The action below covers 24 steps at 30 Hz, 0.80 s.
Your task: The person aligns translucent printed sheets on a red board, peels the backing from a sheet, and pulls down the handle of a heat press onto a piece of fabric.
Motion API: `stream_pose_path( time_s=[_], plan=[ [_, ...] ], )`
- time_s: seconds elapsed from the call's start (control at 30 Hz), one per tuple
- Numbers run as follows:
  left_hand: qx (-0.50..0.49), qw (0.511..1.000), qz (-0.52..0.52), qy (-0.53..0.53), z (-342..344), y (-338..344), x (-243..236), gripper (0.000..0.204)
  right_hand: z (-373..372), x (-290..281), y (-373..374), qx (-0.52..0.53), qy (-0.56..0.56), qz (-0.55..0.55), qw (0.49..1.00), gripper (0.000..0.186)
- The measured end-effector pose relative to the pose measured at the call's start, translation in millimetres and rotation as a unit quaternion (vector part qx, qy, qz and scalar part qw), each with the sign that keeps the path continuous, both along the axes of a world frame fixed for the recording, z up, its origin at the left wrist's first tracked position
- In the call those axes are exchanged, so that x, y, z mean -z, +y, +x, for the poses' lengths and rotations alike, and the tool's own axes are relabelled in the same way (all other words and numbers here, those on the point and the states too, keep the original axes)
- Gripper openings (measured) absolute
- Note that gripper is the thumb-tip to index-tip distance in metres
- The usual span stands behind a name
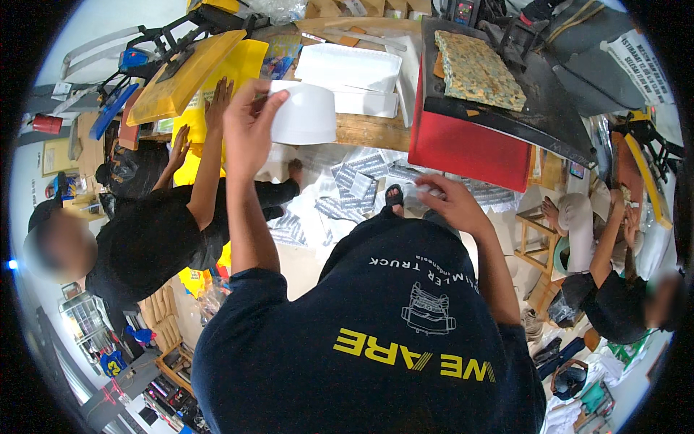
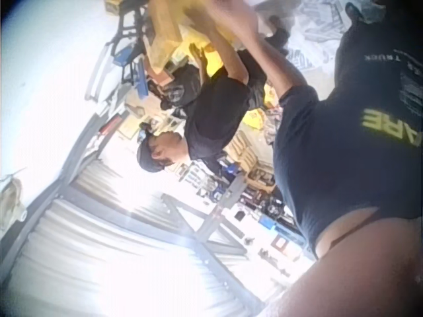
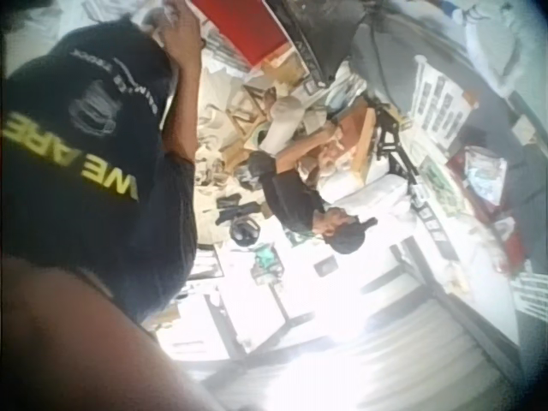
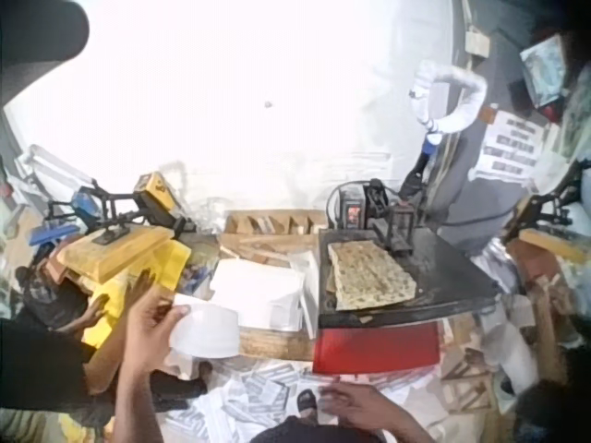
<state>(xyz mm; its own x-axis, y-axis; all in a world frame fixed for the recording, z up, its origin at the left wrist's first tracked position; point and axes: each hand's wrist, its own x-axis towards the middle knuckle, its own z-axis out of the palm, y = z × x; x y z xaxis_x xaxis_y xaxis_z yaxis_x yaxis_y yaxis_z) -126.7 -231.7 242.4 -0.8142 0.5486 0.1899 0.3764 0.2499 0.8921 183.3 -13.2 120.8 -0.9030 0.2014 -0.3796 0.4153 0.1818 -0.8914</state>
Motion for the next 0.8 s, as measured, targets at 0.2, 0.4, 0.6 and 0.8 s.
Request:
stream_pose_path(
  time_s=[0.2, 0.4, 0.6, 0.8],
  plan=[
    [-0.052, 0.998, 0.026, -0.012, 50.2, -36.7, -62.6, 0.019, -69.5, -152.5, -44.3, -0.008, 0.451, 0.188, 0.873, 0.062],
    [-0.038, 0.983, 0.172, -0.049, 110.8, -29.1, -66.7, 0.017, -57.2, 123.4, -70.2, -0.31, 0.049, 0.3, 0.901, 0.07],
    [0.018, 0.972, 0.19, -0.136, 130.4, -61.5, -56.2, 0.014, 30.9, 173.0, -56.2, -0.172, -0.103, -0.015, 0.979, 0.058],
    [0.126, 0.958, 0.209, -0.15, 125.5, -52.0, -40.6, 0.021, -0.4, 162.8, -50.0, -0.013, -0.073, -0.271, 0.96, 0.068]
  ],
)
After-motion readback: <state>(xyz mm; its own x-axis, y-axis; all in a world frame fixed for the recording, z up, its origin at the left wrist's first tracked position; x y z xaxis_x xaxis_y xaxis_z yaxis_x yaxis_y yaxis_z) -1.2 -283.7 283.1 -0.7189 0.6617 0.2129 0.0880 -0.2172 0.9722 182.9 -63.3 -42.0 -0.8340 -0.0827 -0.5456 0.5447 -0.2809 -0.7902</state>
